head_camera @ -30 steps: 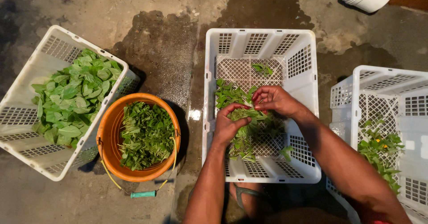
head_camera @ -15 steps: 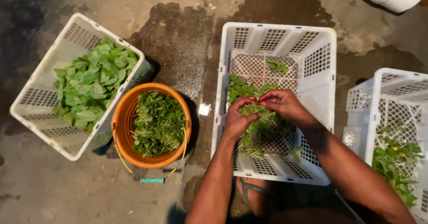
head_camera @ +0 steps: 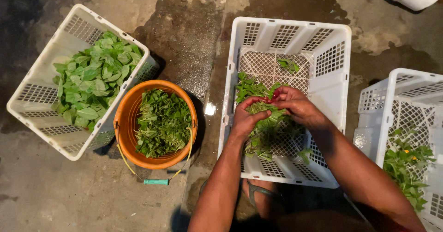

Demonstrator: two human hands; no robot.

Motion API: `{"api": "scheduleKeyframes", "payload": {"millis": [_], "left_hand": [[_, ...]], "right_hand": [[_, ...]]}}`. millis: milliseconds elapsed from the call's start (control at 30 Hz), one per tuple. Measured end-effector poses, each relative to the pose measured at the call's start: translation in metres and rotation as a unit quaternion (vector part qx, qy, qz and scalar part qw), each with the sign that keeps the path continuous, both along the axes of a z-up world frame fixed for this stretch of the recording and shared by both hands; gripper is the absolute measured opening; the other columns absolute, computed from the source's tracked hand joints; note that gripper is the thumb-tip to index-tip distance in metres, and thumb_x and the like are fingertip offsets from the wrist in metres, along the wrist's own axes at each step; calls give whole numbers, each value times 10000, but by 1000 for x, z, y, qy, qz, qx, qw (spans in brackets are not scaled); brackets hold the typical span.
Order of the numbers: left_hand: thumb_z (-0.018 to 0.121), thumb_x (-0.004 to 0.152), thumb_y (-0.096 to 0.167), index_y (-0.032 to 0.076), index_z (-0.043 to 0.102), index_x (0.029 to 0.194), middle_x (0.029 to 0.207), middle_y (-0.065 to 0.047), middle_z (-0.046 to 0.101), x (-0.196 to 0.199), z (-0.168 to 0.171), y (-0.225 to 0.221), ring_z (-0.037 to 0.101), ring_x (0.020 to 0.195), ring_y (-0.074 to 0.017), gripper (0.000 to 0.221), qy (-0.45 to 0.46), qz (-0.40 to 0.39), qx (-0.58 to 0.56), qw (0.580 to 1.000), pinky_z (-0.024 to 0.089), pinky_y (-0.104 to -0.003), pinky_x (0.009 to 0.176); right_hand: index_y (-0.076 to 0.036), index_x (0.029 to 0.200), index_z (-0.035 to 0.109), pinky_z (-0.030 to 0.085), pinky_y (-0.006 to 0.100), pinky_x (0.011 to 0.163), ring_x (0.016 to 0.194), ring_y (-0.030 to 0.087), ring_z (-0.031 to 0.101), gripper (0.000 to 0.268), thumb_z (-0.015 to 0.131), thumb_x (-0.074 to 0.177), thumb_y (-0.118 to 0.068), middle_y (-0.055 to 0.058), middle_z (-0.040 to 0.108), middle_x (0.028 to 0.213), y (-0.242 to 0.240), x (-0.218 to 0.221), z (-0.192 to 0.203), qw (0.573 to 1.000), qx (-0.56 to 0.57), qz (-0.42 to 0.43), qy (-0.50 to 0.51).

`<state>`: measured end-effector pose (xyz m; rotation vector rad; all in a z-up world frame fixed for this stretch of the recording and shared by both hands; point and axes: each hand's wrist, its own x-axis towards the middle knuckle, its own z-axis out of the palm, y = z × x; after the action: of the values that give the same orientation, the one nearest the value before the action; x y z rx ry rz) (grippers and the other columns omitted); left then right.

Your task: The person sorts leafy green vegetables by hand, picking up bunches from a white crate, separating leaves from stems, and placing the leaves into an orange bucket. The person handles the vegetables one at a time, repeatedly transferring them between containers.

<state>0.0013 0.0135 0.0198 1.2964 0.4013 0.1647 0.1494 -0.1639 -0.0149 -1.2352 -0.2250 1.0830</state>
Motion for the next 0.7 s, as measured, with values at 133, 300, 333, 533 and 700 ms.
{"api": "scheduleKeyframes", "payload": {"millis": [133,300,333,533,700], "left_hand": [[854,709,84,92,731,1056,1093,-21,738,0,1,-2,642,1102,-172,368,8,32,-37,999,470,-333,1040],[867,705,73,99,733,1045,1078,-18,725,3,3,-4,641,1126,-175,366,46,33,67,996,463,-328,1050],[875,697,75,103,725,1054,1089,-16,716,3,3,-5,630,1131,-172,389,68,19,77,995,455,-326,1048],[890,682,80,100,702,1091,1105,-33,712,5,-5,-3,633,1116,-187,452,92,13,110,990,481,-322,1019],[881,660,24,83,646,1164,1124,-34,709,5,-12,-2,642,1088,-178,560,71,70,77,992,501,-304,988]], "right_hand": [[-14,1049,670,533,316,513,602,174,620,159,643,902,-70,109,704,839,11,45,5,963,-240,-121,-6],[-2,1025,762,531,420,738,837,298,688,469,755,944,-464,192,736,985,46,98,29,799,-533,-184,-208],[-7,1033,788,560,424,838,924,318,721,572,769,939,-571,195,758,1049,51,103,34,745,-598,-149,-255],[-45,1159,726,564,448,908,1093,313,703,703,822,777,-627,146,724,1194,77,122,10,709,-665,-73,-223],[-70,1059,785,568,400,855,997,324,721,398,844,798,-365,169,744,1118,50,145,-64,707,-627,-78,-318]]}}
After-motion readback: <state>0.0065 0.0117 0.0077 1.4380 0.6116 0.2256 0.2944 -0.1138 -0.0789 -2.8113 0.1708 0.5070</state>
